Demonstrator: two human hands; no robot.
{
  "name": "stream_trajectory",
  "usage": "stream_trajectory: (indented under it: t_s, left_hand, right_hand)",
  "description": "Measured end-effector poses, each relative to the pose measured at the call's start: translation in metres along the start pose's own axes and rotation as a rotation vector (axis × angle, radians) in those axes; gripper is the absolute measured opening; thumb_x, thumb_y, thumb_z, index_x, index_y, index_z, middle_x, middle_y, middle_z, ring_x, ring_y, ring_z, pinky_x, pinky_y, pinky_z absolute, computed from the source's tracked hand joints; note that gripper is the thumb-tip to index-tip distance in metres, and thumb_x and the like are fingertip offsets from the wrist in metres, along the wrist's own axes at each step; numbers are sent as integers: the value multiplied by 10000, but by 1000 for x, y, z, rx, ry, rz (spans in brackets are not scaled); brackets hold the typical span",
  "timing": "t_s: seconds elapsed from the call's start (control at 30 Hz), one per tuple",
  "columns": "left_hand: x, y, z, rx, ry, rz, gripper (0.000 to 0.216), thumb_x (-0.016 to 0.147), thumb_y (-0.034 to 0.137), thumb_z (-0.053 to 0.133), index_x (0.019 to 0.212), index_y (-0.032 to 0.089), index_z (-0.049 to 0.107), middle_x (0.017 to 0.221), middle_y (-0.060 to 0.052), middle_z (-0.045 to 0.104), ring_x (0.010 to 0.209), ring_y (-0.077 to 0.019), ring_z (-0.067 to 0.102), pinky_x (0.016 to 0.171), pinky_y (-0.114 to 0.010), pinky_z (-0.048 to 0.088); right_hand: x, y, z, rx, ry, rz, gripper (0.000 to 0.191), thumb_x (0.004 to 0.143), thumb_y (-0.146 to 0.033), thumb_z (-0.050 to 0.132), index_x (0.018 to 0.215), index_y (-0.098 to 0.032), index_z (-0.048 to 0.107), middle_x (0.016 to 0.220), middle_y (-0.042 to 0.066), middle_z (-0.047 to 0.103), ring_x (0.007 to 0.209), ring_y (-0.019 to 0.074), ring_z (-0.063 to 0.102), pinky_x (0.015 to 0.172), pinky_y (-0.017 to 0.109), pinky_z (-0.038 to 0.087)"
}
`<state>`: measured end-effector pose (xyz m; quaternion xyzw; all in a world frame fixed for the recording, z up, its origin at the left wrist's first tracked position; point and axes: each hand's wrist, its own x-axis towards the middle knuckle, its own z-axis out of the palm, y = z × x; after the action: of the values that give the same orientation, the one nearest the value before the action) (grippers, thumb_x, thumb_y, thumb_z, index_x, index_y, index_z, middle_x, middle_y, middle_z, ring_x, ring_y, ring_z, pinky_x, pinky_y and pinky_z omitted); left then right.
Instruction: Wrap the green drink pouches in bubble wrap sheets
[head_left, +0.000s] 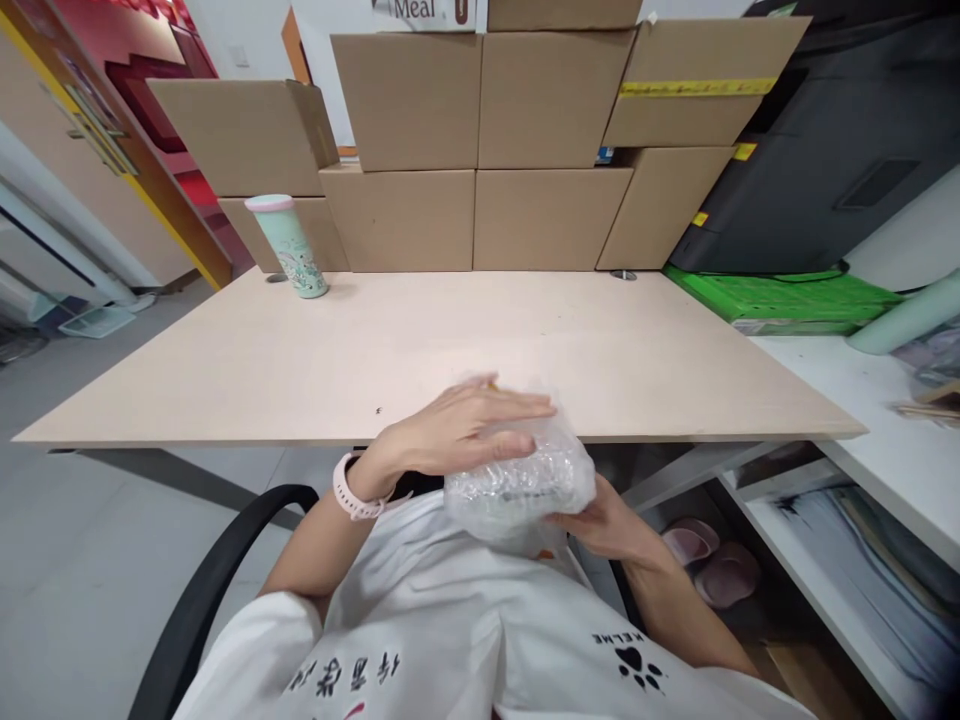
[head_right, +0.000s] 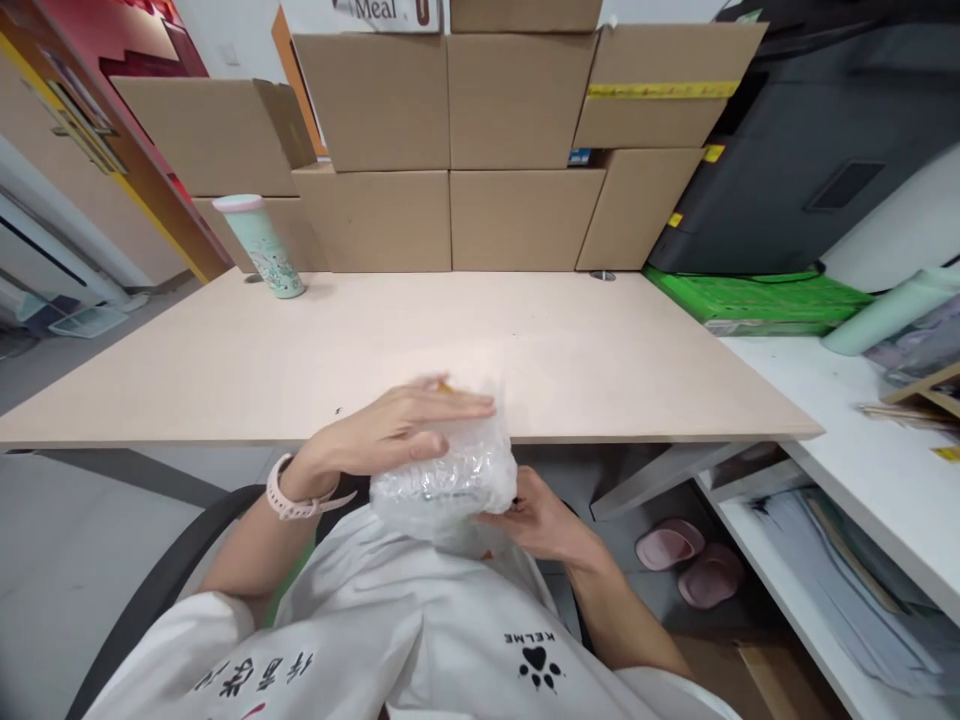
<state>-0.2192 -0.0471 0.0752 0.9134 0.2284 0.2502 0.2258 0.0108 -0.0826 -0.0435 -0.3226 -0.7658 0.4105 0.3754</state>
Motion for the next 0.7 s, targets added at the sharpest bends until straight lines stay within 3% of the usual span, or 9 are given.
stream_trajectory:
  t_s: [0.07,0.1,0.13,0.23,0.3,0.37,0.47,0.57,0.7]
  left_hand:
    - [-8,0,10,-208,-27,-8,580,994,629,240,1338,359,621,1230,-40,725,1180,-279,675,1040,-503,541]
    - [-13,1,17,-274,50,-47,648,997,615,158,1326,333,639,1164,-61,748,1144,-283,693,966,-491,587]
    - [-18,4,26,-340,158,-159,709,1004,566,59,1350,307,621,1180,-77,740,1168,-284,681,963,-503,588]
    - [-34,11,55,-557,290,-258,860,935,655,-92,1476,278,460,1329,-98,661,1207,-293,658,912,-501,614]
    - [-41,12,72,-608,378,-280,895,877,799,-6,1549,284,285,1426,-107,583,1252,-311,624,930,-507,608]
    - [-44,12,86,-570,490,-327,949,824,875,311,1571,311,155,1486,-112,515,1305,-339,575,979,-526,583]
    - [-35,8,94,-520,641,-413,856,828,667,631,1516,325,254,1405,-113,567,1258,-332,604,968,-513,588]
    - [-17,-2,88,-501,758,-439,580,923,491,569,1432,280,389,1302,-108,619,1205,-286,639,969,-470,586]
    - [3,-33,70,-313,848,-447,581,959,453,510,1485,285,330,1395,-101,564,1316,-283,558,1095,-509,498]
  right_hand:
    - [-3,-4,1,-22,54,-24,352,852,-627,612,701,-309,619,642,-1,645,594,210,615,559,387,587]
    - [-4,-6,1,-26,86,-27,358,848,-634,610,696,-310,614,637,2,643,582,211,611,548,389,581]
    - [-4,-7,1,-19,117,-25,356,847,-637,611,706,-310,618,641,6,647,576,214,612,534,388,572]
    - [-2,-10,4,58,210,-6,332,837,-624,643,758,-302,632,665,21,666,574,228,623,485,385,542]
    - [3,-13,7,105,320,8,300,820,-593,684,821,-297,635,717,33,690,605,245,645,494,401,546]
    - [9,-17,10,141,438,26,295,814,-556,706,927,-293,633,817,56,719,678,268,676,542,431,568]
    - [21,-26,15,169,512,64,295,842,-504,688,1019,-281,608,903,76,722,757,278,693,607,445,584]
    - [37,-32,14,79,585,80,312,841,-470,703,1053,-271,588,951,80,701,799,270,682,663,439,582]
    - [67,-34,1,-280,804,-108,601,800,-441,766,1308,-287,485,1225,128,604,1055,300,620,913,500,533]
